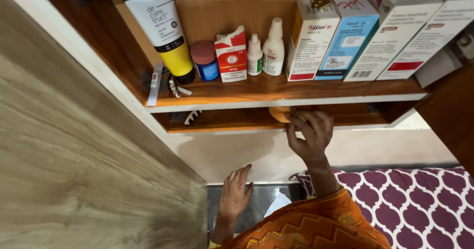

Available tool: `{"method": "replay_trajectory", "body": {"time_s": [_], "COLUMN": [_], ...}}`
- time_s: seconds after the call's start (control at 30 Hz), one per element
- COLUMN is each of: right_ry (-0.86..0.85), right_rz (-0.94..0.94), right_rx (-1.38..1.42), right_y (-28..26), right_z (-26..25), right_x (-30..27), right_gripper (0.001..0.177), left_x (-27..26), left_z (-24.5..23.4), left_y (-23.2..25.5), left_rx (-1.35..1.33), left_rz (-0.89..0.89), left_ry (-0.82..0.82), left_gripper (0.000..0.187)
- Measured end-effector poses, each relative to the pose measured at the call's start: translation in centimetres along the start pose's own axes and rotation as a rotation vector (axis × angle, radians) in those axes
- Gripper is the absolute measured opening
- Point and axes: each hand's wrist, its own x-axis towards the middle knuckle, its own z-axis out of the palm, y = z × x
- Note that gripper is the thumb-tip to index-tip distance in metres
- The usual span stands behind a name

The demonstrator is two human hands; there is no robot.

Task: The person wipes a wall, a hairdryer, and a wall switchboard with a cloth, then cleans two power adapters by hand after unplugging them from the wall.

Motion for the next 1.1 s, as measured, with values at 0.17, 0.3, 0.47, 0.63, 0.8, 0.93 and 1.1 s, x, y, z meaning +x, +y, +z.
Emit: {"method": "replay_trajectory", "body": {"time_s": [0.17, 0.3, 0.47, 0.63, 0.8, 0.93, 1.1], "right_ry": [-0.11, -0.199, 0.007, -0.11, -0.275, -0.432, -0.655], "right_rz": [-0.047, -0.112, -0.063, -0.071, 0.029, 0.058, 0.317], "right_rx": [-0.062, -0.073, 0.015, -0.078, -0.079, -0.093, -0.122], "right_y": [-0.8, -0.8, -0.8, -1.3, -4.8, -7.0, -9.9], "right_z": [-0.6, -1.1, -2.7, -5.4, -10.6, -14.7, -20.2], "right_x": [1.0, 1.0, -3.3, -8.3, -12.9, -18.1, -27.1], "right_gripper": [0.025, 0.041, 0.032, 0.013, 0.012, 0.012, 0.009], "left_x": [1.0, 1.2, 0.1, -2.2, -6.0, -10.5, -16.3], "left_z": [0.3, 0.4, 1.2, 1.5, 1.2, 1.9, 3.4], "left_y": [-0.7, -0.8, -0.8, -0.8, 0.4, 1.5, 2.2], "left_rx": [-0.003, 0.0, -0.033, -0.069, -0.062, -0.019, -0.236], "left_rz": [-0.012, -0.04, -0.006, 0.113, 0.251, 0.27, 0.434], "left_ry": [-0.025, -0.078, -0.005, 0.088, 0.143, 0.085, 0.161], "left_gripper": [0.063, 0.066, 0.078, 0.088, 0.09, 0.092, 0.092]}}
